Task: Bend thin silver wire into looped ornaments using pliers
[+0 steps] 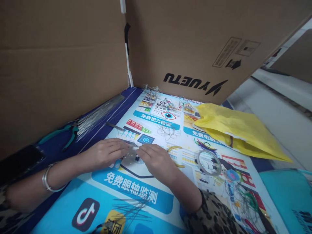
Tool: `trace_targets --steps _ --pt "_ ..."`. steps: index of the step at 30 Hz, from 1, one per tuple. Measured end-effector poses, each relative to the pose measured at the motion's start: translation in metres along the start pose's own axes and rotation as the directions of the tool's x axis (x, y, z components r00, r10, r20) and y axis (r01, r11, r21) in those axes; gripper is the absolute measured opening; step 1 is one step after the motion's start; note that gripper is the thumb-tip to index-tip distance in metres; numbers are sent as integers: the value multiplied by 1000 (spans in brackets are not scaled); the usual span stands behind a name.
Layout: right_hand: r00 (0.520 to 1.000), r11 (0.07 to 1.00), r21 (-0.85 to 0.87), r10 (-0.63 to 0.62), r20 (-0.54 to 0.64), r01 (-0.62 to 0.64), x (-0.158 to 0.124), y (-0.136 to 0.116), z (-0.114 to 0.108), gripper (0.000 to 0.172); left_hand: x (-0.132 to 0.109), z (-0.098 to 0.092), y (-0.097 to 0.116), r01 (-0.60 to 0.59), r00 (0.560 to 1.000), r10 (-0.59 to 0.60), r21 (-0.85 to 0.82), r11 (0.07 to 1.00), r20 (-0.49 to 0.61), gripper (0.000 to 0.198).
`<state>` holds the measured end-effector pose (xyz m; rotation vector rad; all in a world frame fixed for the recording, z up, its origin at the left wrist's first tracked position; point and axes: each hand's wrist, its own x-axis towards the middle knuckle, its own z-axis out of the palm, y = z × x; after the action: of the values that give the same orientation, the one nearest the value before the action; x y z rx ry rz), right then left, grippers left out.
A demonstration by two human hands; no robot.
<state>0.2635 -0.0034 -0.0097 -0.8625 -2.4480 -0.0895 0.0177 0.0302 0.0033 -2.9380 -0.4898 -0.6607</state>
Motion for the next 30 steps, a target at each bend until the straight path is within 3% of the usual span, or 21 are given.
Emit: trace_targets --steps 3,5,7,9,10,11,12,15,19,26,30 --pt "989 979 158 118 92 -132 11 -10 -24 24 7 -19 5 144 989 -139 -146 979 48 19" --pt "934 886 311 286 215 -343 18 -14 -37 20 14 -30 8 354 933 -291 -384 853 212 16" --pt "806 665 465 406 431 -584 23 -14 -42 16 21 -35 8 596 802 -370 -594 540 469 14" --pt "668 350 571 454 590 -742 23 -11 -38 20 25 -30 5 725 675 -357 -671 159 645 19" --pt "617 237 581 458 640 -779 22 -8 -33 22 26 -25 3 762 621 -336 -646 46 708 23" --pt "590 180 581 462 662 -793 20 -6 -28 23 25 -19 1 792 571 -332 -610 -16 751 26" --pt "571 145 577 460 680 -804 18 -3 -22 25 24 -12 -1 798 551 -337 -600 -57 764 28" --pt "546 114 567 475 690 -816 13 2 -11 27 20 4 -5 805 518 -344 -583 -115 783 32" --pt "522 97 555 500 691 -826 12 3 -7 28 19 7 -5 803 505 -360 -580 -139 785 34" --pt "499 123 523 541 677 -843 15 0 -9 26 22 1 -2 790 532 -383 -605 -96 756 43" --pt "477 140 494 571 668 -858 14 2 -8 24 23 3 -1 815 487 -466 -576 -61 739 44"
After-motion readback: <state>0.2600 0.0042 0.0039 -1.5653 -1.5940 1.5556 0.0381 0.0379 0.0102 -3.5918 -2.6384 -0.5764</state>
